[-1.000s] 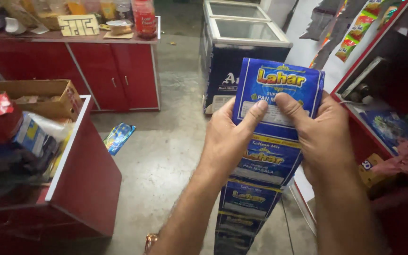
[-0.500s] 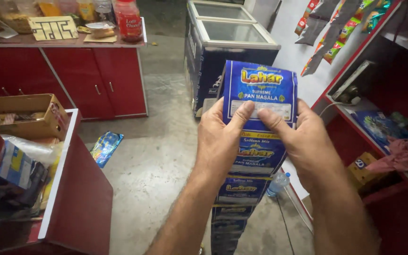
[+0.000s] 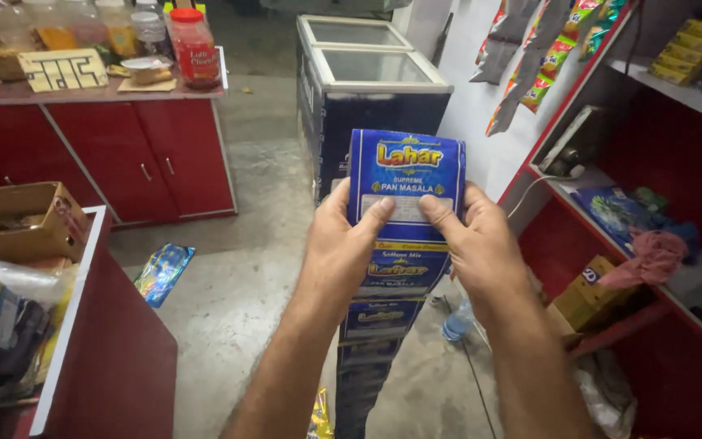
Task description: Organizing and counting strips of pan masala packets in a retail environment.
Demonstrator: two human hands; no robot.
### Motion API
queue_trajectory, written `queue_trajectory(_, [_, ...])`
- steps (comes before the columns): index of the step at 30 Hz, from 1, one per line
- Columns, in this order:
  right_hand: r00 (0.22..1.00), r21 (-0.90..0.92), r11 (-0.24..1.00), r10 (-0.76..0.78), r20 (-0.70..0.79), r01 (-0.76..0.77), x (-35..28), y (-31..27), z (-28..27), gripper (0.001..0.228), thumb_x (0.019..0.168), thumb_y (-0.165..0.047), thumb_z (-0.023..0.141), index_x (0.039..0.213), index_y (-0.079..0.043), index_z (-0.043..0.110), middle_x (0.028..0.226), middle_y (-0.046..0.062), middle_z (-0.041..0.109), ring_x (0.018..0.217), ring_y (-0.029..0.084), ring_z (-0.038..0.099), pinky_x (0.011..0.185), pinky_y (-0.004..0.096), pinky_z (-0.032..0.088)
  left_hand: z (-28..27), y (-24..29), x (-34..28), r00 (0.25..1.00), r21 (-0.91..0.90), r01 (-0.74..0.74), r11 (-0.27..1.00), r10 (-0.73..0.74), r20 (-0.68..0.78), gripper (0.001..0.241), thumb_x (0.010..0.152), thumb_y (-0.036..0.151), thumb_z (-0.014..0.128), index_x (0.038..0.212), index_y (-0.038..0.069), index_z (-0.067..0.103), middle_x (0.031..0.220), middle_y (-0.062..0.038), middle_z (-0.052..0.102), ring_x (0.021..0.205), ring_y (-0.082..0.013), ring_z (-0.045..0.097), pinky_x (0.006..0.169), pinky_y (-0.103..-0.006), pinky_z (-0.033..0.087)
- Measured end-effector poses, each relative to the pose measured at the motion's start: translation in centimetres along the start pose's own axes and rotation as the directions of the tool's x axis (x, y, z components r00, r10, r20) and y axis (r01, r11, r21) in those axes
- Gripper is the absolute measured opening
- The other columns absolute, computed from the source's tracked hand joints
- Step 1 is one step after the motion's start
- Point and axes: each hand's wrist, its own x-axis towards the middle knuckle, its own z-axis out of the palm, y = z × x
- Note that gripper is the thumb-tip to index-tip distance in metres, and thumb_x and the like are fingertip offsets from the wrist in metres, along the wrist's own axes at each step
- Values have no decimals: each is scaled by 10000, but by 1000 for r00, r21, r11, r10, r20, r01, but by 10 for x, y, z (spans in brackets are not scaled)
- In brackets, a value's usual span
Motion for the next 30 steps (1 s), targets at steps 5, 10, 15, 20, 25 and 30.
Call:
queue_trajectory(5, [999, -68, 998, 12, -39, -15, 1, -13, -13, 315, 1008, -229, 607, 1247, -30, 658, 1011, 68, 765, 817, 104, 681, 699, 255, 541, 23, 9, -5, 999, -32, -17, 999, 16, -39, 216, 946, 130, 685, 1143, 41, 685, 970, -57, 775, 822, -103, 724, 710, -279, 612])
queue_trajectory(10, [1000, 14, 1000, -14, -5, 14, 7, -20, -20, 356, 964, -233, 652, 1255, -28, 653, 1037, 70, 768, 865, 115, 703, 752, 263, 567, 34, 9, 0, 994, -49, -106, 993, 104, -39, 215, 953, 126, 696, 1141, 23, 700, 980, -67, 782, 836, -104, 715, 724, -274, 602])
queue_trajectory(15, [1000, -264, 964, 26, 0, -25, 9, -24, -24, 462, 868, -229, 740, 1283, -55, 635, 1094, 81, 769, 982, 155, 715, 865, 307, 561, 38, 8, 7, 989, -54, -131, 990, 127, -71, 208, 964, 140, 692, 1127, 11, 695, 973, -71, 777, 832, -105, 707, 719, -278, 598])
queue_trajectory(20, [995, -224, 974, 36, 88, -16, 18, -20, -29, 510, 851, -194, 745, 1323, -67, 601, 1107, 83, 763, 998, 175, 720, 864, 332, 579, 41, 19, 14, 981, 12, -136, 991, 137, -138, 208, 943, 142, 699, 1105, 12, 700, 957, -76, 784, 817, -113, 720, 706, -284, 604])
queue_trajectory(25, [996, -106, 994, 21, 88, -11, 22, -24, -23, 501, 866, -161, 721, 1339, -69, 586, 1088, 101, 768, 976, 177, 723, 852, 336, 584, 37, 16, 28, 979, 2, -149, 989, 147, -143, 211, 931, 142, 705, 1091, 4, 706, 954, -88, 783, 804, -127, 715, 692, -300, 604])
queue_trajectory(30, [997, -150, 986, 77, -22, -79, 22, -40, -10, 372, 901, -171, 683, 1258, -79, 632, 1064, 81, 781, 938, 153, 740, 815, 326, 602, 31, 22, 37, 994, 15, -63, 998, 64, -90, 261, 942, 183, 693, 1151, 28, 678, 1008, -85, 774, 847, -122, 722, 720, -282, 612])
